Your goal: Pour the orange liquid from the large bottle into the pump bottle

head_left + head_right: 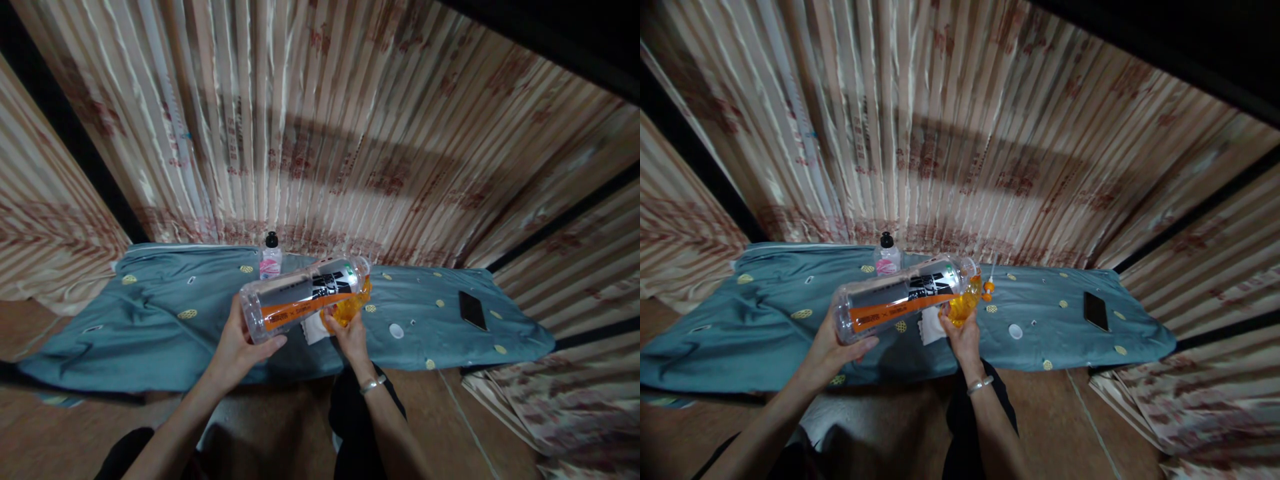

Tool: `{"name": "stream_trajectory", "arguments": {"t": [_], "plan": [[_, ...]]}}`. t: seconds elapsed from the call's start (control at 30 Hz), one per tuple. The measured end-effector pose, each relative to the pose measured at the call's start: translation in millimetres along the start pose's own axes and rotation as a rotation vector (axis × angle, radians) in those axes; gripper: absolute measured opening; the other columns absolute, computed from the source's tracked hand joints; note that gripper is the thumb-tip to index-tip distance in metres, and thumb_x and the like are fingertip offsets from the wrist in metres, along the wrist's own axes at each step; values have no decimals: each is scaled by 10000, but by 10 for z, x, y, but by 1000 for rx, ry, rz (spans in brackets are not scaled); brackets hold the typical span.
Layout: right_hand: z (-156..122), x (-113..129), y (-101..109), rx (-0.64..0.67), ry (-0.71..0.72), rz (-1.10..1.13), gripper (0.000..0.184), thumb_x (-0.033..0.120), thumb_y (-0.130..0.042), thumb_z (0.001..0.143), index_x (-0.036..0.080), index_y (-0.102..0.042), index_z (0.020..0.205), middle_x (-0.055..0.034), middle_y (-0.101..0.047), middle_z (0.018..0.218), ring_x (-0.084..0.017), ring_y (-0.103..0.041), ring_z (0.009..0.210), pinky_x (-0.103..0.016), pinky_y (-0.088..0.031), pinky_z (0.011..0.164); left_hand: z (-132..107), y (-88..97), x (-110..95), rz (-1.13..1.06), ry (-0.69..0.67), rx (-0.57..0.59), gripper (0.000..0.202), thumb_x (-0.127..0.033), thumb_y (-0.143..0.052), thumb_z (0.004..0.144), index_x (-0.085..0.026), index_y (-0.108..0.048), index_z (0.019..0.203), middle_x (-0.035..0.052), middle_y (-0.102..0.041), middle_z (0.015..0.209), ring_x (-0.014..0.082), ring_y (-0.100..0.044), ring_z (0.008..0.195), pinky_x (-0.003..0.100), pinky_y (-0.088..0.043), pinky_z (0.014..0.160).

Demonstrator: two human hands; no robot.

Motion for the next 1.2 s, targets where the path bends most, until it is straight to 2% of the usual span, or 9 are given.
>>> {"name": "stream_trajectory", "arguments": {"t": [0.43, 0.6, 0.63, 0.67, 0.8, 0.93, 1.03, 1.2], "plan": [[3, -4, -8, -4, -1, -5, 784, 638, -810, 711, 194, -626, 1331, -138, -848, 1036, -359, -825, 1001, -442, -650, 852, 13, 12, 29, -11, -1, 1, 867, -330, -1062, 578, -231, -605, 1308, 57, -807, 1173, 337, -821, 1153, 431, -713, 987], [9, -29, -2, -11, 4, -23, 751, 610, -822, 718, 207, -630, 1322, -117, -858, 1011, -353, -835, 988, -419, -655, 827, 54, 16, 24, 24, 29, 60, 914, -268, -1084, 517, -240, -597, 1291, 61, -815, 1167, 356, -819, 1172, 444, -717, 981], [9, -33, 0, -15, 2, -25, 745, 610, -824, 717, 204, -631, 1312, -121, -858, 1004, -355, -837, 979, -418, -655, 819, 60, 34, 11, 11, 18, 42, 915, -275, -1087, 502, -240, -595, 1273, 60, -817, 1152, 355, -826, 1146, 442, -721, 968], [9, -35, 3, -20, 1, -31, 739, 609, -830, 715, 203, -634, 1302, -124, -858, 998, -357, -838, 971, -417, -656, 812, 65, 55, -8, -5, -5, 17, 898, -295, -1085, 503, -240, -594, 1253, 59, -818, 1136, 351, -831, 1121, 438, -724, 953], [8, -18, 14, -32, 8, -47, 709, 573, -856, 710, 224, -638, 1287, -111, -867, 1010, -353, -847, 976, -409, -661, 815, 69, 36, 30, 20, 30, 66, 877, -252, -1071, 525, -238, -589, 1257, 65, -820, 1160, 350, -828, 1149, 448, -718, 982], [0, 6, 15, -20, 1, -25, 714, 561, -847, 719, 209, -628, 1299, -122, -869, 1029, -358, -850, 1004, -417, -667, 839, 53, 45, 59, -15, -14, 14, 904, -298, -1072, 523, -233, -609, 1297, 74, -810, 1237, 350, -823, 1162, 433, -715, 990], [-3, 15, 5, -1, -1, -31, 723, 578, -832, 726, 208, -618, 1309, -138, -867, 1074, -363, -844, 1059, -428, -666, 880, 28, 38, 66, -4, 3, -9, 917, -312, -1070, 542, -233, -614, 1333, 76, -803, 1273, 347, -816, 1189, 416, -713, 997], [4, -19, 8, -16, -12, -32, 693, 571, -837, 714, 218, -625, 1272, -131, -868, 1060, -366, -843, 1054, -435, -667, 879, 39, 18, 43, 0, -6, 17, 901, -313, -1078, 532, -228, -602, 1293, 76, -819, 1169, 356, -829, 1142, 428, -729, 946]]}}
Point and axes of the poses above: each hand's wrist, its own z-axis towards the middle knuckle, its own y-axis out of the back of the hand, x = y × z, the point moved 6 cm from there along z, towards the middle knuckle
